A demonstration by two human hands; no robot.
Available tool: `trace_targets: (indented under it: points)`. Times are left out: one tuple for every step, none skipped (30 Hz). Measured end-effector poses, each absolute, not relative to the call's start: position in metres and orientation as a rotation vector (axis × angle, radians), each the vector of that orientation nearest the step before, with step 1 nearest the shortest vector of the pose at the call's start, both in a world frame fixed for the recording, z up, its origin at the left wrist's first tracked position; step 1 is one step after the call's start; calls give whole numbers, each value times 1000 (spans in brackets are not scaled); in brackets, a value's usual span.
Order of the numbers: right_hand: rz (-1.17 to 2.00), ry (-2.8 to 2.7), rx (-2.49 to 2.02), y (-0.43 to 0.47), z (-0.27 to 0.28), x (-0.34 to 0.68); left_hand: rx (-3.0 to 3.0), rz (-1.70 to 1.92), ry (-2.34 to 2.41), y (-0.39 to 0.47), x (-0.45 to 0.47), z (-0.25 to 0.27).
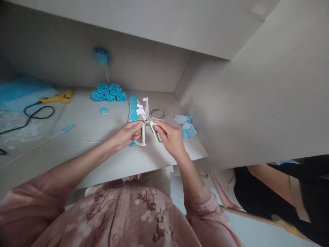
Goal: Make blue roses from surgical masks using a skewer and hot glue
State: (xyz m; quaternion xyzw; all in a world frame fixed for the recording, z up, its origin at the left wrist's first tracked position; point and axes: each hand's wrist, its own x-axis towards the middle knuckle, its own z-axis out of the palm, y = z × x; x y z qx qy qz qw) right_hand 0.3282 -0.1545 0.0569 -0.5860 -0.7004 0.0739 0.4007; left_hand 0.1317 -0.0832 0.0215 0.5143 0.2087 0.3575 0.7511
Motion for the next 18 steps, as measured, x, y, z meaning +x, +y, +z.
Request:
trace_targets:
  points:
    - [259, -1752, -1467, -154, 61, 329, 1142, 777, 457, -83, 131, 21]
    - [328, -1723, -1451, -154, 65, 329, 1158, 771, 459, -84, 130, 21]
    - [388, -1686, -1432, -153, 68, 329, 1171, 763, 461, -84, 129, 21]
    - [441, -1648, -1410, -151, 70, 329, 1181, 756, 462, -85, 128, 20]
    - [494, -1615, -1387, -148, 71, 328, 1191, 749, 462, -86, 128, 19]
    - [550, -1586, -1365, -144, 71, 326, 1200, 741, 461, -86, 128, 18]
    - [613, -1565, -1343, -141, 70, 324, 1208, 734, 462, -87, 128, 18]
    - [678, -1549, -1322, -137, 68, 322, 1213, 727, 463, -87, 129, 17]
    - [739, -1538, -1302, -133, 66, 319, 1218, 720, 463, -87, 129, 16]
    - [791, -1531, -1284, -129, 64, 317, 1222, 715, 464, -87, 129, 15]
    - [834, -1525, -1265, -126, 62, 315, 1224, 712, 464, -87, 129, 14]
    - [873, -1520, -1250, -124, 62, 313, 1224, 712, 464, -87, 129, 14]
    - [910, -1515, -1239, -122, 62, 311, 1226, 713, 463, -87, 129, 13]
    - [945, -1509, -1231, -121, 63, 309, 1231, 713, 462, -87, 130, 13]
    - [980, -1504, -1224, -121, 65, 308, 1237, 712, 461, -87, 130, 12]
    - [1009, -1500, -1221, -120, 68, 307, 1244, 709, 460, -86, 130, 12]
    - [1031, -1495, -1222, -120, 70, 306, 1253, 705, 460, -86, 130, 11]
    - [1046, -1489, -1227, -120, 73, 305, 1260, 700, 461, -86, 130, 10]
